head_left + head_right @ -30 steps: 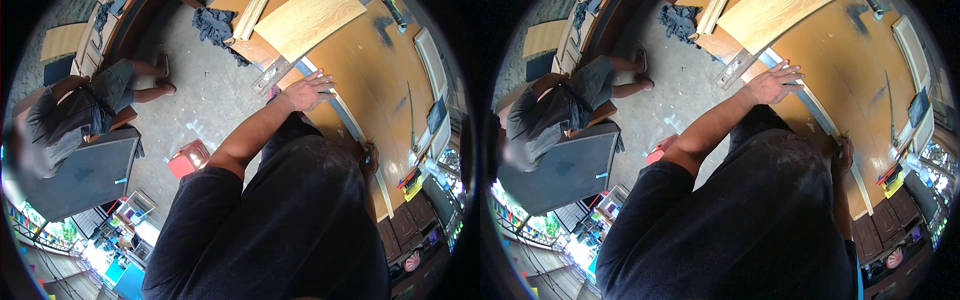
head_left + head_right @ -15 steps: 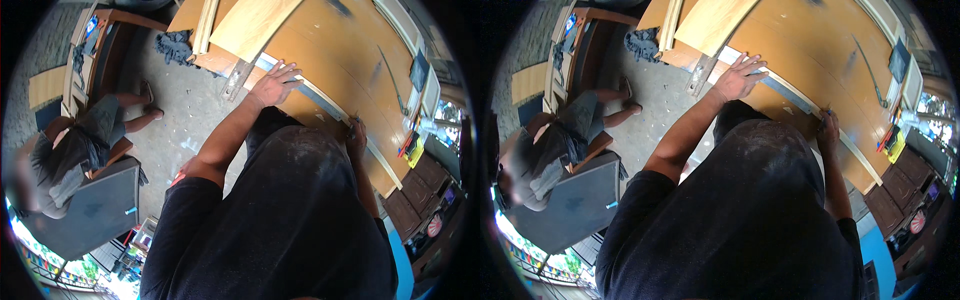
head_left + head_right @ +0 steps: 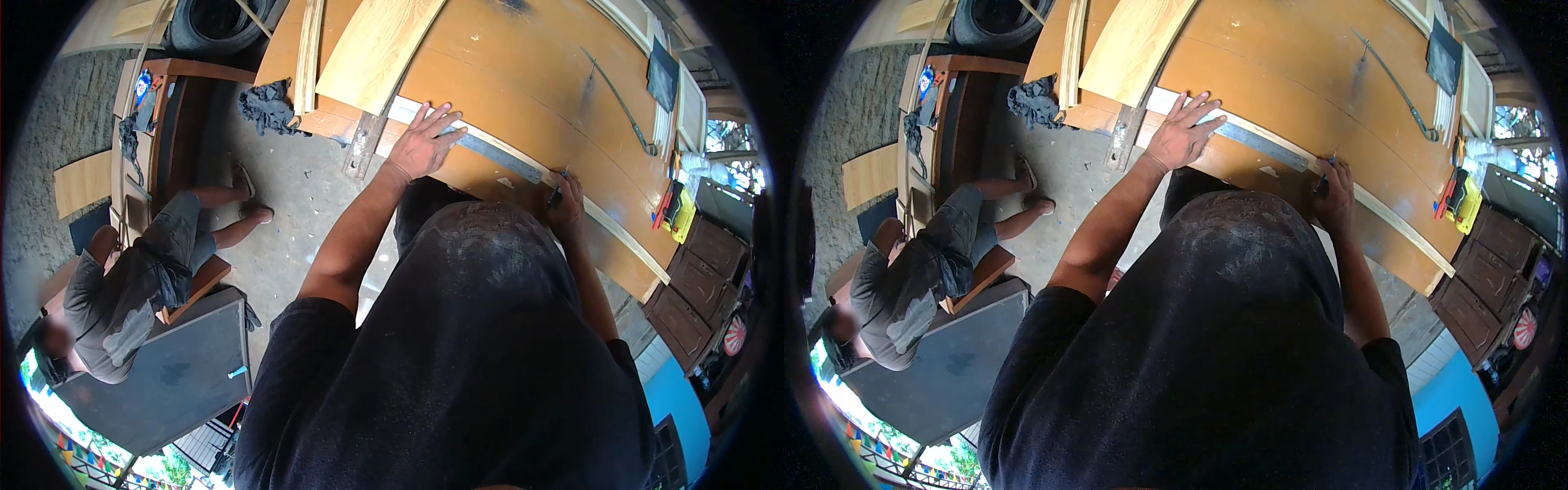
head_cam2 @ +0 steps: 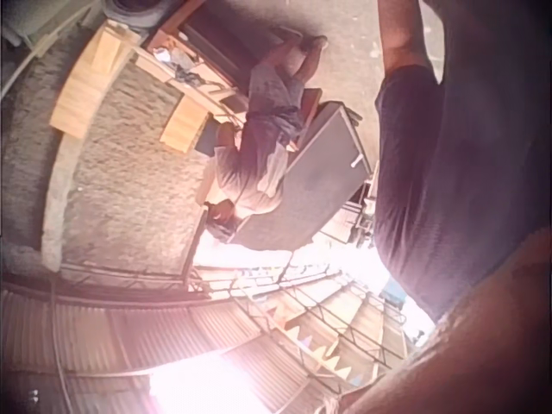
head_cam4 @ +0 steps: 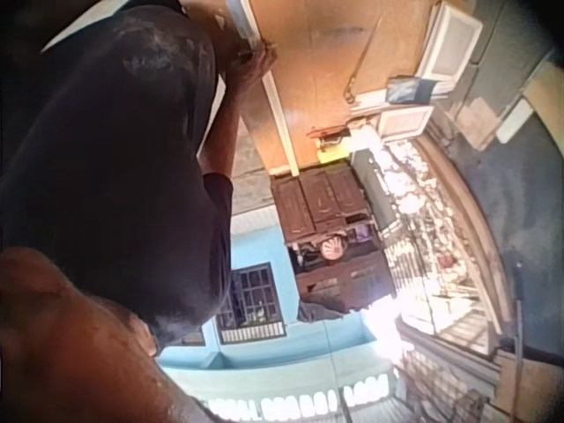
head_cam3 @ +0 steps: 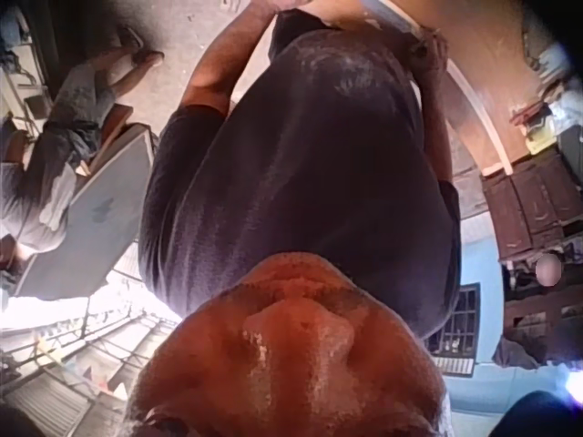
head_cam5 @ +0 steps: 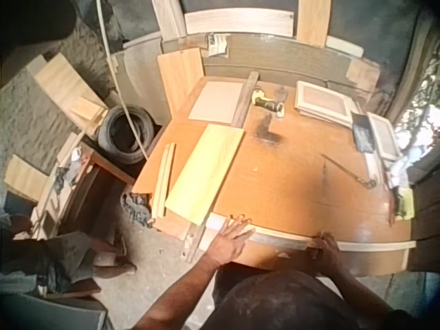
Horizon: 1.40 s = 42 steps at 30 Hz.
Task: The person is marking a wooden strip using a ruler and pen, and then sawing it with a hand saw on a workbench.
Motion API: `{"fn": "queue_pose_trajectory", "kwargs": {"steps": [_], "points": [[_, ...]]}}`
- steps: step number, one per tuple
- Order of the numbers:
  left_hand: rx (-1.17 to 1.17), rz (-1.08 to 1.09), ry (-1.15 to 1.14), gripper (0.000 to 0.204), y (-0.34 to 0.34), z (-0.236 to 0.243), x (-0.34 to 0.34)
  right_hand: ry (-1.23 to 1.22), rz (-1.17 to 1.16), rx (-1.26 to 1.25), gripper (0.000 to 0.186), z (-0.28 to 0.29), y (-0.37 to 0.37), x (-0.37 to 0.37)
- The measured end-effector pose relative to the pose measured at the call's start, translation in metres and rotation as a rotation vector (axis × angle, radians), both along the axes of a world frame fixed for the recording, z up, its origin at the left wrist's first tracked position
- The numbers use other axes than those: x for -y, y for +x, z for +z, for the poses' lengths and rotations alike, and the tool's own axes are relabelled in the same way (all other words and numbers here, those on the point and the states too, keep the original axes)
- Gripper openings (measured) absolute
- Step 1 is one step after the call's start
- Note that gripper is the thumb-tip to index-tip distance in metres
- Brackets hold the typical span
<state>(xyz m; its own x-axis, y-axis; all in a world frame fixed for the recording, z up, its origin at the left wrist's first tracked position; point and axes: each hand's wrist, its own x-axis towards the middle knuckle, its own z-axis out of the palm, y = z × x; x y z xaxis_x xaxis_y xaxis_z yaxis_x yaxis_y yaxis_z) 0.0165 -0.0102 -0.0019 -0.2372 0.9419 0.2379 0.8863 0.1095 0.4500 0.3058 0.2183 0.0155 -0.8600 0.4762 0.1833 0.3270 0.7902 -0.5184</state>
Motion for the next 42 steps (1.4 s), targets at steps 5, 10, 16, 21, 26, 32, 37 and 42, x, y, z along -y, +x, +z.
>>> {"fn": "queue_pose_trajectory", "kwargs": {"steps": [5, 10, 16, 21, 26, 32, 37, 42], "points": [[-0.012, -0.010, -0.012, 0.046, 0.006, 0.000, 0.005, 0.027, 0.037, -0.048, 0.047, -0.006, 0.000, 0.001], [-0.021, -0.033, -0.064, 0.049, 0.009, 0.004, 0.008, 0.012, 0.069, -0.097, 0.048, -0.013, 0.002, 0.000], [0.008, -0.048, -0.096, 0.051, 0.013, 0.006, 0.016, 0.029, 0.063, -0.085, 0.049, -0.012, 0.002, 0.001], [0.003, -0.039, -0.081, 0.051, 0.008, 0.003, 0.016, 0.018, 0.006, -0.172, 0.042, -0.024, 0.002, 0.002], [-0.002, -0.029, -0.078, 0.054, 0.005, 0.001, 0.018, 0.051, -0.076, -0.160, 0.031, -0.020, -0.004, 0.009], [0.019, -0.041, -0.065, 0.045, -0.001, 0.002, 0.022, 0.032, -0.067, -0.178, 0.030, -0.024, -0.003, 0.006], [-0.018, -0.060, -0.068, 0.034, -0.010, 0.003, 0.023, 0.048, -0.062, -0.180, 0.030, -0.020, -0.005, 0.005], [-0.020, -0.040, -0.060, 0.029, -0.010, 0.004, 0.023, 0.064, -0.081, -0.144, 0.031, -0.020, -0.004, 0.006]]}}
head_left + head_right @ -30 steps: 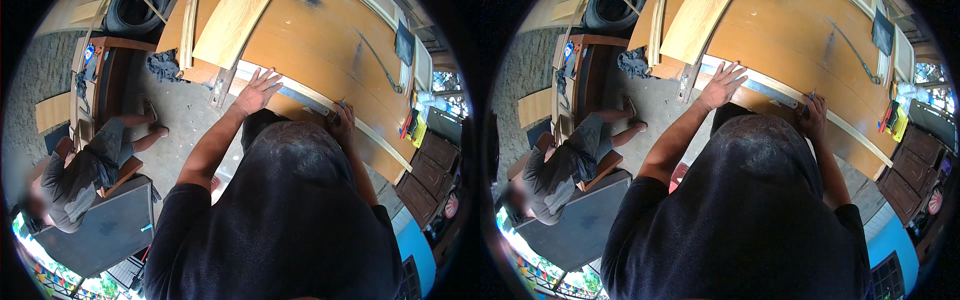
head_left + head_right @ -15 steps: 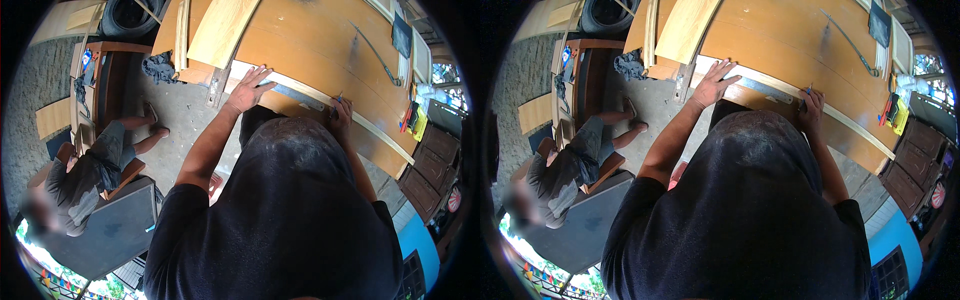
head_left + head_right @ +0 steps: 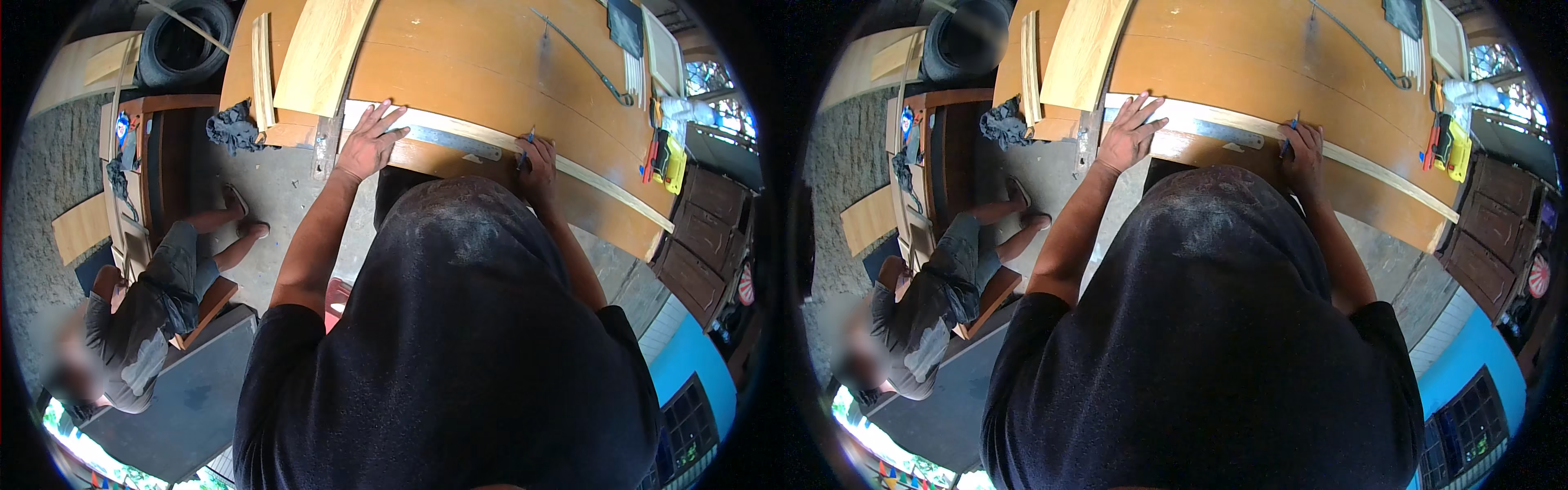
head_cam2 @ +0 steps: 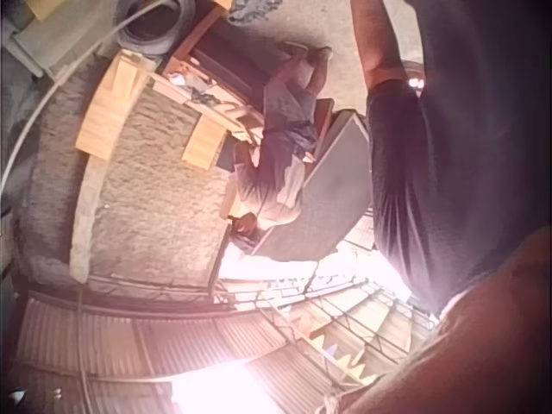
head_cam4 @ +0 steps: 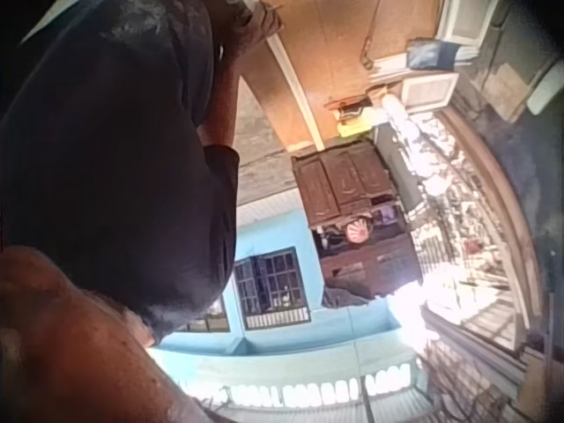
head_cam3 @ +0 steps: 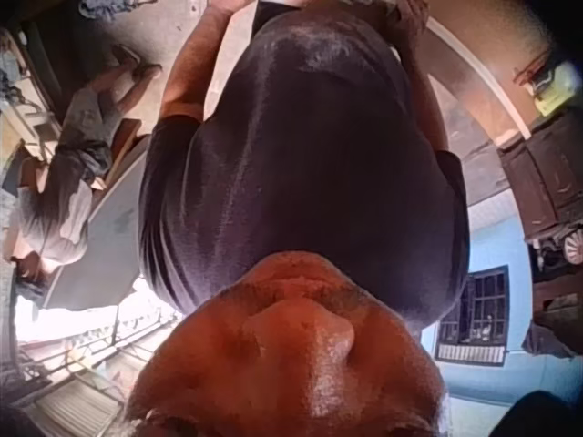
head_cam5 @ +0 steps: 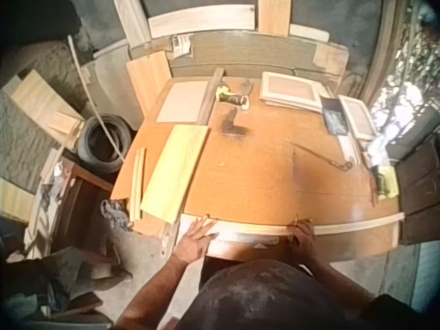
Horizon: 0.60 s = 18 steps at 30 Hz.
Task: The person is marking a wooden strip using a ruler and pen, and then sawing it with a hand saw on a workbench.
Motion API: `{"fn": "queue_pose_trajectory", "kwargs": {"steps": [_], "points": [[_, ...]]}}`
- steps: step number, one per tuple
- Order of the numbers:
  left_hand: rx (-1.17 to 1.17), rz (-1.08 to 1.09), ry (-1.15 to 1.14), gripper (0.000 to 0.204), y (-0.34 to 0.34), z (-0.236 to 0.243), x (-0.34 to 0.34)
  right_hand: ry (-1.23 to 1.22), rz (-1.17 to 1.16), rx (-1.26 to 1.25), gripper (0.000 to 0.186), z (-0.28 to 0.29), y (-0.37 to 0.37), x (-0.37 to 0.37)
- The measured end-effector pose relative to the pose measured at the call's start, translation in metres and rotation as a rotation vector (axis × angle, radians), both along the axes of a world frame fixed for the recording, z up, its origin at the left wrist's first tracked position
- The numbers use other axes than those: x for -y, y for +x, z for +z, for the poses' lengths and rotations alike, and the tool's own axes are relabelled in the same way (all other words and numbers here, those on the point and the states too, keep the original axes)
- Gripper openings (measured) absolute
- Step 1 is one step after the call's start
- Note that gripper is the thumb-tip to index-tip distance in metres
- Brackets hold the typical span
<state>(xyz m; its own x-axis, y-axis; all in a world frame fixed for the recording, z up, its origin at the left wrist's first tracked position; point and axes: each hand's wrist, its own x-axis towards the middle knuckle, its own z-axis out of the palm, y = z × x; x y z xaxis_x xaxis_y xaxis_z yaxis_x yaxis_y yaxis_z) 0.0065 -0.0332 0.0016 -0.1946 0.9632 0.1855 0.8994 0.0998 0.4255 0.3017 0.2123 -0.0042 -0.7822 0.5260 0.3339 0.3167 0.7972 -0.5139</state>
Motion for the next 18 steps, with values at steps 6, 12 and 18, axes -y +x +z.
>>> {"fn": "queue_pose_trajectory", "kwargs": {"steps": [6, 12, 18], "points": [[-0.050, 0.006, -0.033, 0.030, 0.000, 0.001, 0.000, -0.031, 0.017, -0.023, 0.029, 0.004, 0.001, 0.000], [-0.179, 0.090, -0.081, 0.030, 0.018, 0.015, 0.008, 0.082, 0.135, -0.071, 0.025, 0.029, -0.007, 0.011], [-0.062, 0.048, -0.183, 0.051, 0.051, 0.018, 0.032, -0.306, 0.382, -0.020, 0.026, 0.038, -0.014, 0.021]]}}
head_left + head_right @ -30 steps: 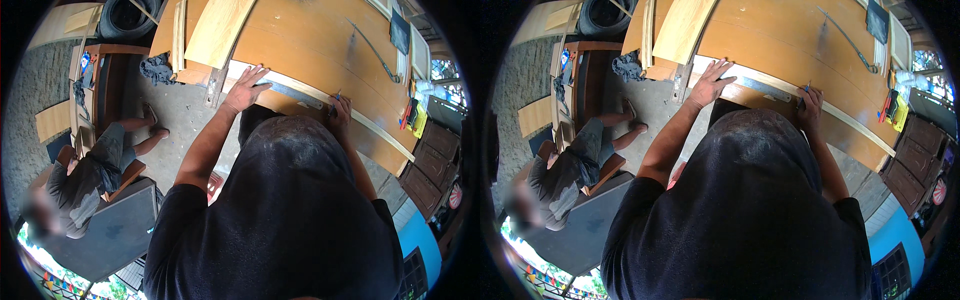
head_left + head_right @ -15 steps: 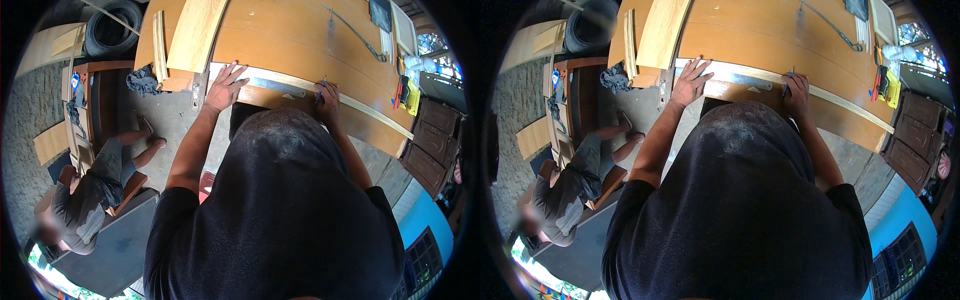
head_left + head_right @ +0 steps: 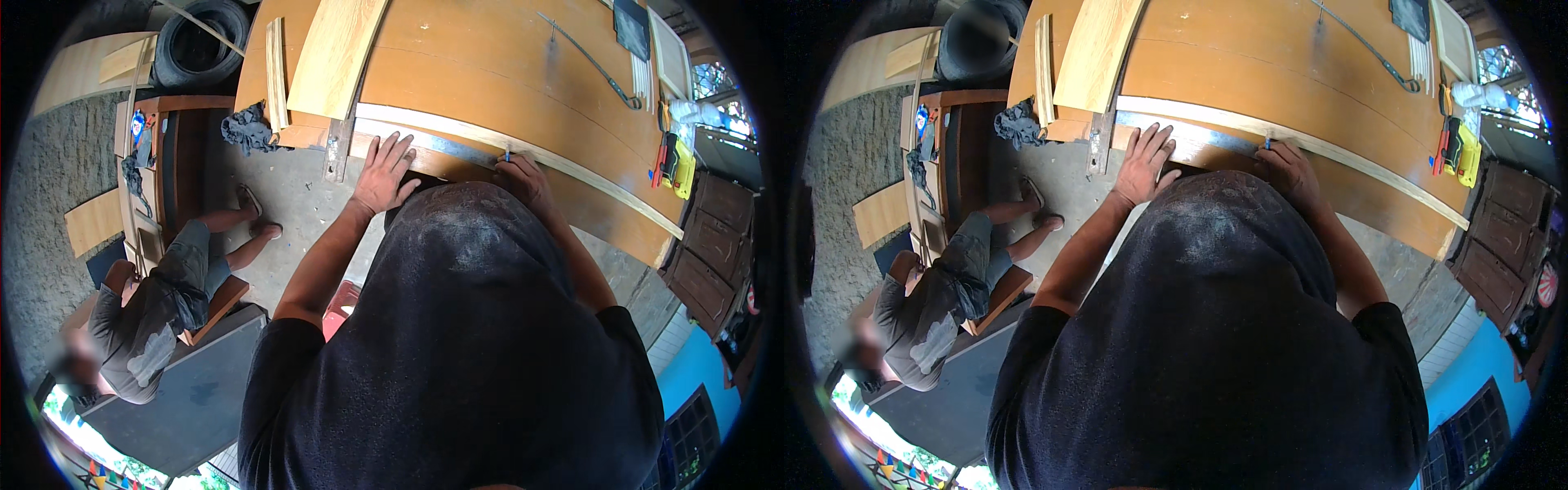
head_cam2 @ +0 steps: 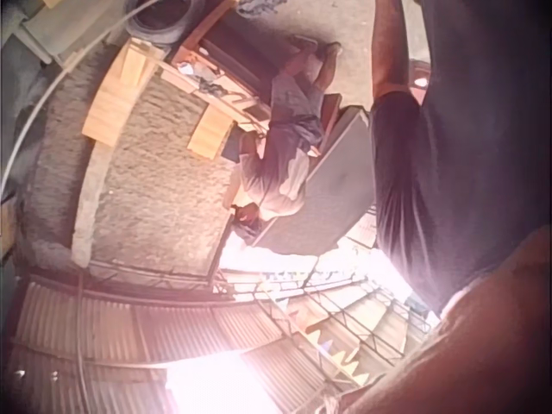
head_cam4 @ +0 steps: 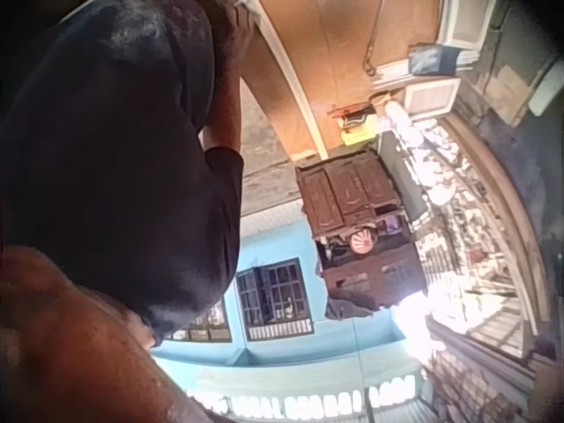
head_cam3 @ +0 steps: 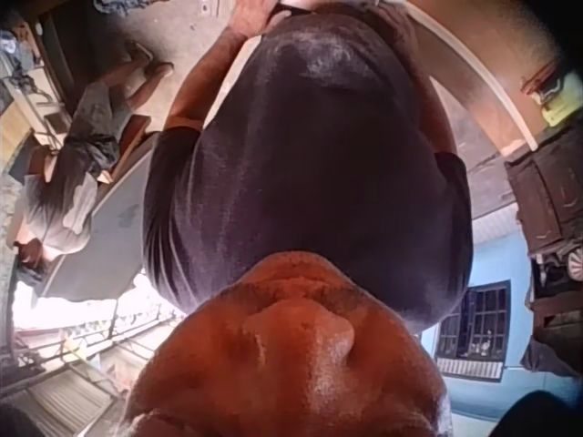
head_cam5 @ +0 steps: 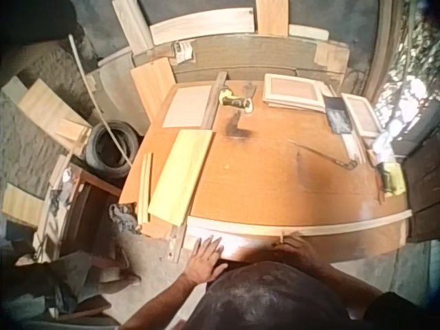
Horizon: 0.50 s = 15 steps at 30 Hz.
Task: The person is marking a wooden strip using a ruler and pen, and then sawing it with a hand saw on a workbench.
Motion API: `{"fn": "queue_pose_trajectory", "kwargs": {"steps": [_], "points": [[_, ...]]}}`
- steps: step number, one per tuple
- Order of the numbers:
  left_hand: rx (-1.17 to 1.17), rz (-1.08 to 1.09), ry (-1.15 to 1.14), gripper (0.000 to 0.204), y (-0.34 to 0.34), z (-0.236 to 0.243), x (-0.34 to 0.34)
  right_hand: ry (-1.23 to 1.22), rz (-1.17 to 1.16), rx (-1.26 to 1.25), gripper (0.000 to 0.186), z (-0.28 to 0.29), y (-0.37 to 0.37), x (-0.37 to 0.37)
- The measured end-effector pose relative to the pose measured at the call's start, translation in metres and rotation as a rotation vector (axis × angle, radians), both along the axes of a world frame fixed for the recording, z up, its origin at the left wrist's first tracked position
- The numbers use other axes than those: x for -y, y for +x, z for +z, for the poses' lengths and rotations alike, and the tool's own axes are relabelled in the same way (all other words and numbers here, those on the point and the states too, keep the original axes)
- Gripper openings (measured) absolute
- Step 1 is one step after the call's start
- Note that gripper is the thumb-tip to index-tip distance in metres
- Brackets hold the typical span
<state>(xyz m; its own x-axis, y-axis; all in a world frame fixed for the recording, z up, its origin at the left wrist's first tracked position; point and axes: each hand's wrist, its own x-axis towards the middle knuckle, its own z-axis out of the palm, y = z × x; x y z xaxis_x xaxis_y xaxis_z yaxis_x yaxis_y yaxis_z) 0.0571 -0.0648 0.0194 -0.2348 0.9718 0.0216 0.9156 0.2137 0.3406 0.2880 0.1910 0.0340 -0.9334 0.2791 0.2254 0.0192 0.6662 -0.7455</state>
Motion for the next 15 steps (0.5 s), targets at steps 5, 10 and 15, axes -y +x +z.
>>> {"fn": "queue_pose_trajectory", "kwargs": {"steps": [5, 10, 15], "points": [[-0.045, 0.020, -0.017, 0.060, 0.005, -0.002, 0.000, 0.120, 0.070, -0.005, 0.027, -0.010, -0.007, -0.003], [-0.012, 0.028, -0.038, 0.060, 0.011, -0.002, -0.002, 0.094, 0.134, -0.005, 0.028, -0.017, -0.003, -0.004], [-0.086, 0.093, -0.018, 0.061, 0.018, 0.000, -0.013, 0.044, 0.133, -0.001, 0.026, -0.020, -0.003, -0.005]]}}
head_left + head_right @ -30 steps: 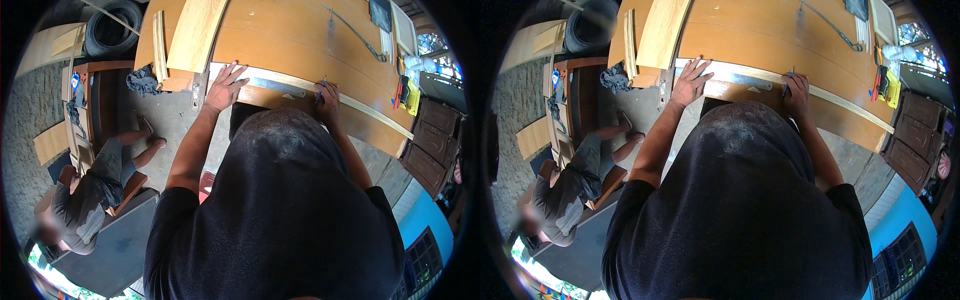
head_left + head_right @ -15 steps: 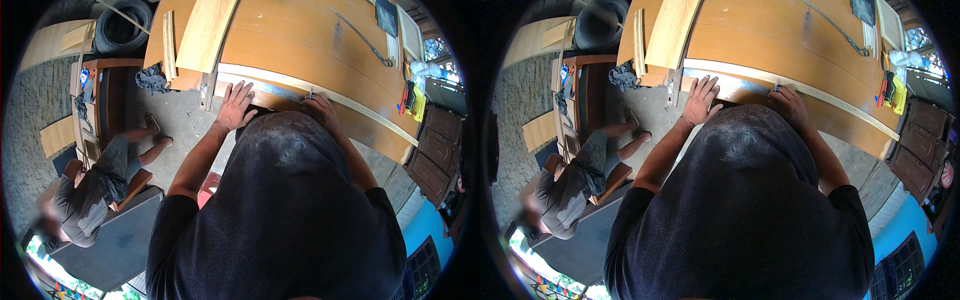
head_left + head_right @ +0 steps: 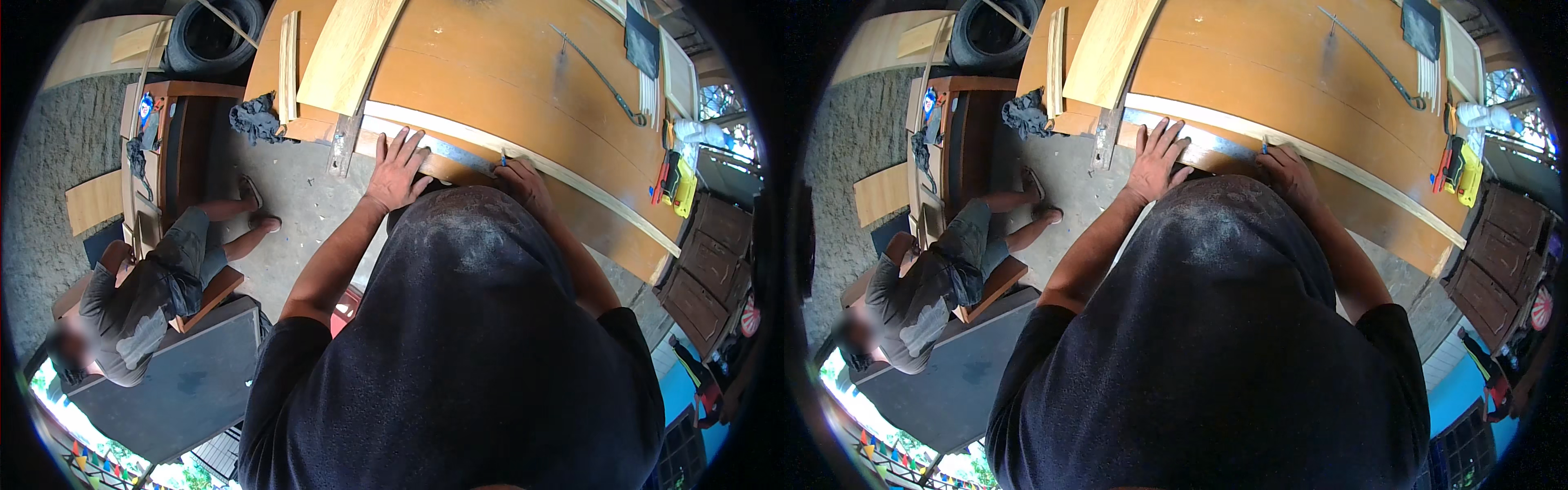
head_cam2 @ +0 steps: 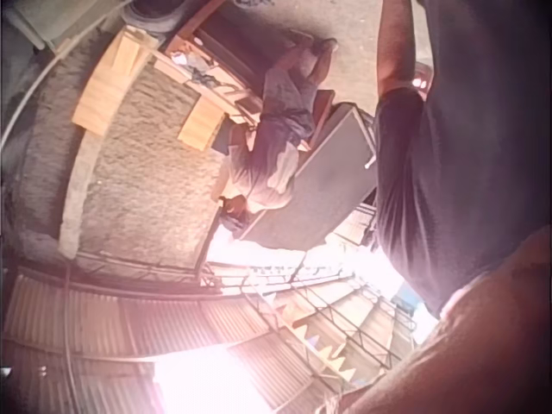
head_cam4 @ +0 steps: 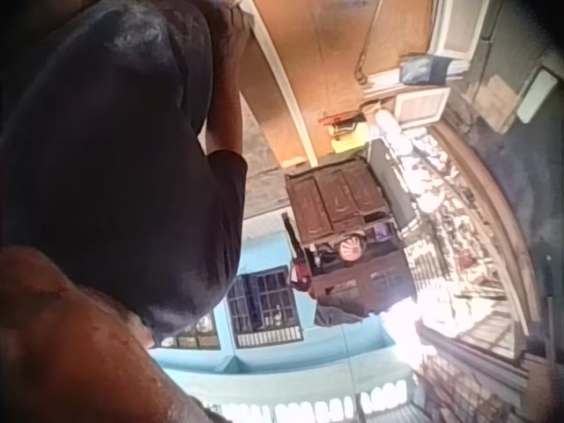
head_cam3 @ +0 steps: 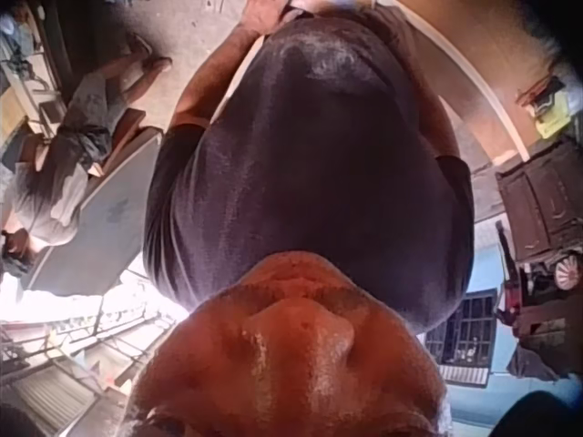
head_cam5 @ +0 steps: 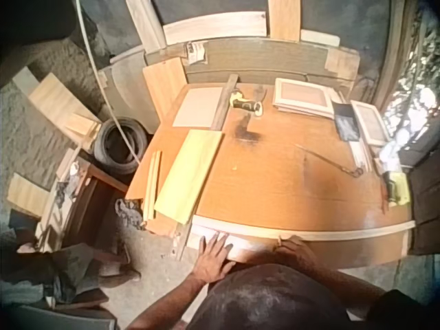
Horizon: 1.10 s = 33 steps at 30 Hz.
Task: The person is marking a wooden strip using a ruler and pen, and then sawing it with a hand saw on a workbench.
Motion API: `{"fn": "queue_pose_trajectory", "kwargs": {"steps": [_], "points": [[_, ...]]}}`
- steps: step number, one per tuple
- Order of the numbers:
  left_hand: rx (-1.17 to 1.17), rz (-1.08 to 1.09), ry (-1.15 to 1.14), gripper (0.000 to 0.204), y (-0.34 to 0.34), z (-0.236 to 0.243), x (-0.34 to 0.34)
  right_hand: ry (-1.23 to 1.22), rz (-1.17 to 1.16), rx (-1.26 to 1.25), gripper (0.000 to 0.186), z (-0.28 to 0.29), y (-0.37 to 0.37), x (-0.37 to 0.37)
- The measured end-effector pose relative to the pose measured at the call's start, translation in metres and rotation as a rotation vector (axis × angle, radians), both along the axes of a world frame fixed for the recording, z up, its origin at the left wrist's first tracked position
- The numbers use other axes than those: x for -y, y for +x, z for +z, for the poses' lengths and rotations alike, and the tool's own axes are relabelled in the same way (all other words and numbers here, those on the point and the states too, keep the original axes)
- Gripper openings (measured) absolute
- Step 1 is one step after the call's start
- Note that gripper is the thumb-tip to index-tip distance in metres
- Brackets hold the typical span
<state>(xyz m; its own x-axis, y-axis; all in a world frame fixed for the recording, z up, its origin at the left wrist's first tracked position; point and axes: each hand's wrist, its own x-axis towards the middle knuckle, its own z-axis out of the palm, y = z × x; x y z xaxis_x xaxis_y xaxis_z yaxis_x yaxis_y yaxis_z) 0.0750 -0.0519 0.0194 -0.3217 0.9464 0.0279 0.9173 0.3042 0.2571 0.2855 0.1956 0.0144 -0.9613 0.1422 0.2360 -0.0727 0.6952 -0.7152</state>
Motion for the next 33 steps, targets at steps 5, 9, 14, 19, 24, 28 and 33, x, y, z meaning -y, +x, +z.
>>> {"fn": "queue_pose_trajectory", "kwargs": {"steps": [5, 9, 14, 19, 24, 28, 33], "points": [[0.098, -0.046, -0.015, 0.060, 0.002, 0.008, -0.010, 0.011, 0.027, 0.082, 0.024, 0.004, -0.003, -0.003], [-0.010, -0.038, 0.054, 0.050, 0.001, 0.000, -0.016, 0.026, 0.026, 0.087, 0.024, 0.006, 0.002, -0.005], [0.068, -0.101, 0.023, 0.049, -0.004, 0.007, -0.029, -0.091, 0.008, 0.085, 0.023, 0.014, 0.007, -0.003], [0.035, -0.174, 0.012, 0.050, -0.008, 0.007, -0.035, -0.095, -0.022, 0.029, 0.023, 0.020, 0.009, -0.003], [-0.051, -0.249, 0.094, 0.052, -0.026, 0.006, -0.050, -0.072, -0.070, -0.036, 0.023, 0.018, 0.006, -0.001], [-0.053, -0.242, 0.078, 0.053, -0.033, -0.004, -0.054, -0.026, -0.102, 0.001, 0.018, 0.014, -0.002, -0.004], [-0.030, -0.185, 0.021, 0.053, -0.029, -0.010, -0.049, 0.075, -0.125, -0.027, 0.014, 0.017, -0.008, -0.001]]}}
